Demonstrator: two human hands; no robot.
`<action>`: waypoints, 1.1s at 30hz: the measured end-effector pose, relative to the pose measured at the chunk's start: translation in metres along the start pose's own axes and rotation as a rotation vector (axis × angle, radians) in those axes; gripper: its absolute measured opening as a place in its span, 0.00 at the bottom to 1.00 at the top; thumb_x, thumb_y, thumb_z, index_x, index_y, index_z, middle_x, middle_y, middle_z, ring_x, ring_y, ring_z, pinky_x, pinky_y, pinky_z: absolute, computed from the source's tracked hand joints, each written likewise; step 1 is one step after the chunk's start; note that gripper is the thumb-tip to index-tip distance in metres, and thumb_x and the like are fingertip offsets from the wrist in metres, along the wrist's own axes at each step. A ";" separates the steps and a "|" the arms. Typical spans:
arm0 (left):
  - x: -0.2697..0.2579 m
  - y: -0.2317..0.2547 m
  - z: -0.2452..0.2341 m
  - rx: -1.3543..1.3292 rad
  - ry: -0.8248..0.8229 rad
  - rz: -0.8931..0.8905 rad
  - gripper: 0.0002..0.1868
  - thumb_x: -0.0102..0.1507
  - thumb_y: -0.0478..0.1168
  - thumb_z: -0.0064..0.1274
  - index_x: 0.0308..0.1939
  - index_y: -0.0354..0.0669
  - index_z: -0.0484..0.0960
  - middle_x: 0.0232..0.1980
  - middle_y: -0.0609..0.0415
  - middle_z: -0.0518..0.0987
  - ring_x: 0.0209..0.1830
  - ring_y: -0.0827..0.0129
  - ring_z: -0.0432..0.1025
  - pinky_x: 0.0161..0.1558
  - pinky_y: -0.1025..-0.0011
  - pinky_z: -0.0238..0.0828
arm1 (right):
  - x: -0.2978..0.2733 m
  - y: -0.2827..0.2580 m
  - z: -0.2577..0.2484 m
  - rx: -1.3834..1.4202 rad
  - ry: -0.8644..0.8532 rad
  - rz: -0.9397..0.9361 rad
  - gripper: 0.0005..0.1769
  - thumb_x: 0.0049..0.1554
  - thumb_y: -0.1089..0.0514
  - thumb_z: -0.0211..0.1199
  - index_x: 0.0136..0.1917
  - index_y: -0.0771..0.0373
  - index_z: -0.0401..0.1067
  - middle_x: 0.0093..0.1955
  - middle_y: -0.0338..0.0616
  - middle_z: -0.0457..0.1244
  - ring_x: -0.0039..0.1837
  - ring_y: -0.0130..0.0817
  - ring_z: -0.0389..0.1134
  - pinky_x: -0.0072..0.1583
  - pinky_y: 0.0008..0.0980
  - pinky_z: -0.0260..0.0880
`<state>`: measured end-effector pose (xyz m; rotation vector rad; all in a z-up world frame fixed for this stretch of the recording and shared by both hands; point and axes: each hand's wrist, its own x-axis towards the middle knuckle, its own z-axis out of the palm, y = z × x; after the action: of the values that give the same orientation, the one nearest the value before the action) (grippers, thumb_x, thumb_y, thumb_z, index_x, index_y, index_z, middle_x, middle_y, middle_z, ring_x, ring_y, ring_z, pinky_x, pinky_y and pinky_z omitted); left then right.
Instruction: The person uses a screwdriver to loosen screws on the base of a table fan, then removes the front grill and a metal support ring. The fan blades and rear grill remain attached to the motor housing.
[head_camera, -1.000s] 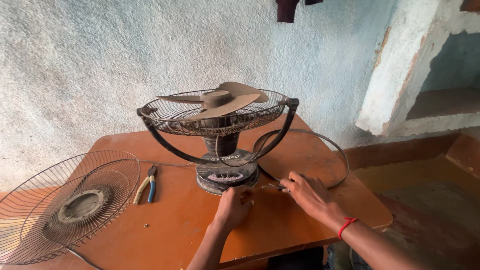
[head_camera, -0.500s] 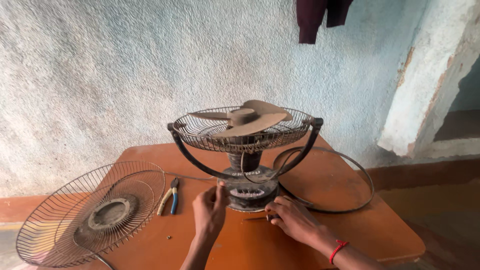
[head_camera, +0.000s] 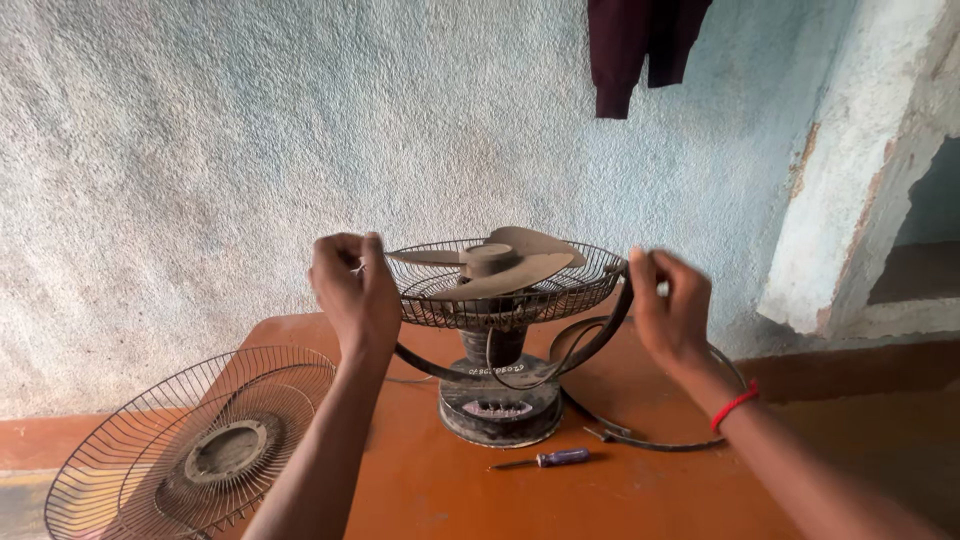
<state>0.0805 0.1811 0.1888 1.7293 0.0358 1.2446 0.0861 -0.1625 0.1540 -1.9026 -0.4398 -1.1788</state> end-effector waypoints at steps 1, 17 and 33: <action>0.007 0.004 0.002 0.059 -0.057 -0.011 0.15 0.64 0.48 0.52 0.45 0.41 0.74 0.42 0.49 0.72 0.46 0.62 0.61 0.50 0.56 0.61 | 0.016 0.000 -0.001 -0.014 -0.003 0.048 0.31 0.71 0.47 0.58 0.32 0.67 0.60 0.26 0.44 0.52 0.32 0.28 0.51 0.40 0.36 0.51; 0.018 -0.003 0.013 0.511 -0.669 -0.248 0.35 0.68 0.50 0.42 0.72 0.29 0.59 0.73 0.28 0.62 0.77 0.34 0.49 0.71 0.36 0.48 | 0.075 0.016 0.026 -0.608 -0.529 0.405 0.47 0.59 0.31 0.57 0.75 0.70 0.56 0.70 0.67 0.59 0.73 0.61 0.60 0.69 0.58 0.59; -0.027 -0.013 -0.004 0.488 -0.519 -0.238 0.42 0.61 0.37 0.44 0.74 0.20 0.46 0.78 0.25 0.49 0.72 0.33 0.59 0.70 0.43 0.58 | 0.047 0.037 0.037 -0.622 -0.598 0.410 0.34 0.63 0.37 0.51 0.67 0.69 0.61 0.68 0.65 0.60 0.70 0.66 0.60 0.67 0.62 0.63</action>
<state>0.0704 0.1765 0.1605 2.3474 0.2483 0.6125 0.1545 -0.1610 0.1698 -2.7259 0.0407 -0.4770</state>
